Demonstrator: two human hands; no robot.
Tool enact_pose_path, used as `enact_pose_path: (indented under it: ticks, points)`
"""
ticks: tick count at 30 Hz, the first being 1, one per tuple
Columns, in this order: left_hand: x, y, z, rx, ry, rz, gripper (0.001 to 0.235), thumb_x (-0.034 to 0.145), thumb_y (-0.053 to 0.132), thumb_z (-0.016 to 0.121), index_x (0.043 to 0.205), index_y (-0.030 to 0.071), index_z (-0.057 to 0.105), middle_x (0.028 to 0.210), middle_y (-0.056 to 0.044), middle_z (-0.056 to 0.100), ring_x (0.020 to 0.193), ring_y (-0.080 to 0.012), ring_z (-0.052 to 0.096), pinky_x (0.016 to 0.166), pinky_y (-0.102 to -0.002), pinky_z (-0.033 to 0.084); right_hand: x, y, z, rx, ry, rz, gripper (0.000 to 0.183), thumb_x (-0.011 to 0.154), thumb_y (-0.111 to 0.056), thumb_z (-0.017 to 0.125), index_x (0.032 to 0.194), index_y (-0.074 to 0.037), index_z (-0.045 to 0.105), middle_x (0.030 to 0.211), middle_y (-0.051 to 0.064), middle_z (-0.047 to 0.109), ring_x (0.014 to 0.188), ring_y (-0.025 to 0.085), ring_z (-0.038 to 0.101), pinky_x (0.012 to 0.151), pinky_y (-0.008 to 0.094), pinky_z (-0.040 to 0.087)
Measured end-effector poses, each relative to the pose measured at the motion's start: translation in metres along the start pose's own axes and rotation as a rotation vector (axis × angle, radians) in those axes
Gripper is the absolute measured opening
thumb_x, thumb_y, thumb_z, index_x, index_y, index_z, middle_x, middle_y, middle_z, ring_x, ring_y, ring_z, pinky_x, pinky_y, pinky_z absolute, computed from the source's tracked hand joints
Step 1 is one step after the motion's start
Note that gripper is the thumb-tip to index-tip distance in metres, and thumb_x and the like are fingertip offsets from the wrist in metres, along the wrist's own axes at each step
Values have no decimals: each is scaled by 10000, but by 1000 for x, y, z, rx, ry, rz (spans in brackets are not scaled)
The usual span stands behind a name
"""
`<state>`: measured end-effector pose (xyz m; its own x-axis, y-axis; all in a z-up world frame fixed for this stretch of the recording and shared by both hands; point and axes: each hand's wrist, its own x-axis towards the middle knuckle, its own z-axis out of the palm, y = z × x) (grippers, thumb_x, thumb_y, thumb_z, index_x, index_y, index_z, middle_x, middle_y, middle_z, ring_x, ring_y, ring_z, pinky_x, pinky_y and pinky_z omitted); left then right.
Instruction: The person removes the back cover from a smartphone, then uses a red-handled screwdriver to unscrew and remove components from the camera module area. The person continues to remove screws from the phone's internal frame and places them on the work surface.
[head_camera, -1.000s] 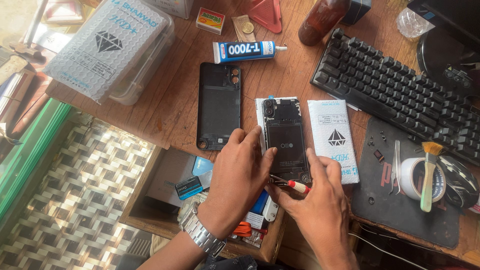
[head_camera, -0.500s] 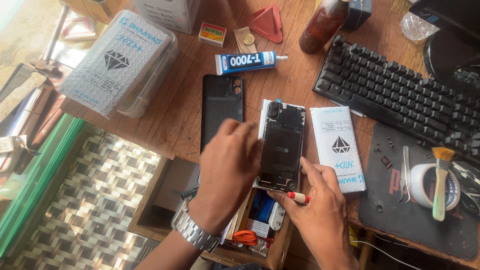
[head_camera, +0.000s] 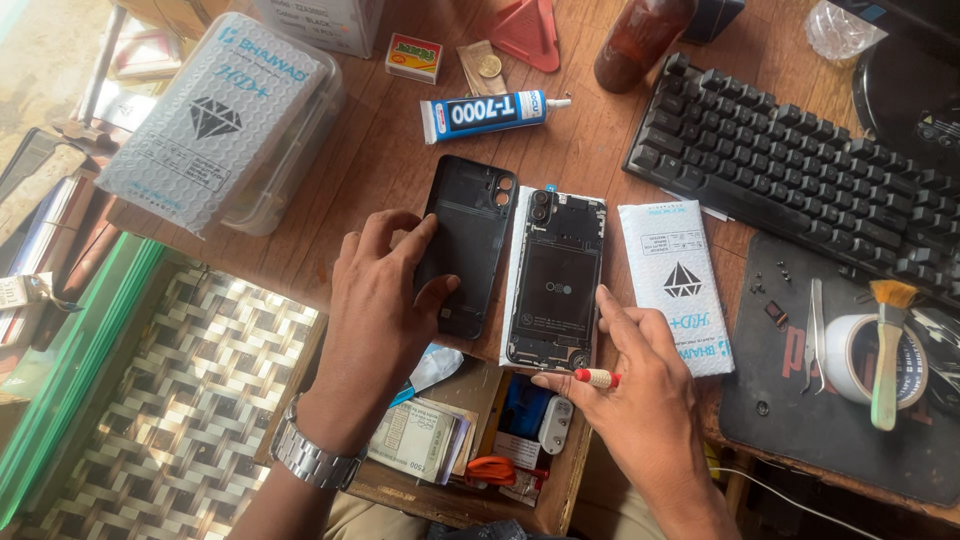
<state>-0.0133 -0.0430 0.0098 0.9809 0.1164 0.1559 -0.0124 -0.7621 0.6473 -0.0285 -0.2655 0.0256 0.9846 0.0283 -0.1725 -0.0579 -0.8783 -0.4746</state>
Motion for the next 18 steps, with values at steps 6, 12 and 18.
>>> enact_pose_path:
  ticks: [6, 12, 18]
  points:
    - [-1, 1, 2, -3, -15, 29, 564, 791, 211, 793, 1310, 42, 650, 1298, -118, 610, 1128, -270, 567, 963, -437, 435, 3, -2, 8, 204, 26, -37, 948, 612, -198, 898, 1447, -16, 490, 1084, 70, 543, 742, 68, 687, 573, 214, 591]
    - [1, -5, -3, -24, -42, 53, 552, 788, 216, 796, 1302, 64, 665, 1306, -108, 610, 1163, -283, 563, 995, -451, 421, 4, -2, 10, 120, 36, -30, 965, 610, -132, 907, 1468, -21, 478, 1067, 88, 546, 771, 121, 673, 566, 224, 582]
    - [2, -10, -10, -65, -76, 66, 562, 797, 209, 792, 1319, 61, 646, 1335, -111, 582, 1215, -300, 548, 1023, -450, 412, 5, 4, 7, 85, -30, -18, 983, 619, -178, 908, 1493, -99, 463, 1162, 52, 549, 777, 120, 662, 640, 226, 581]
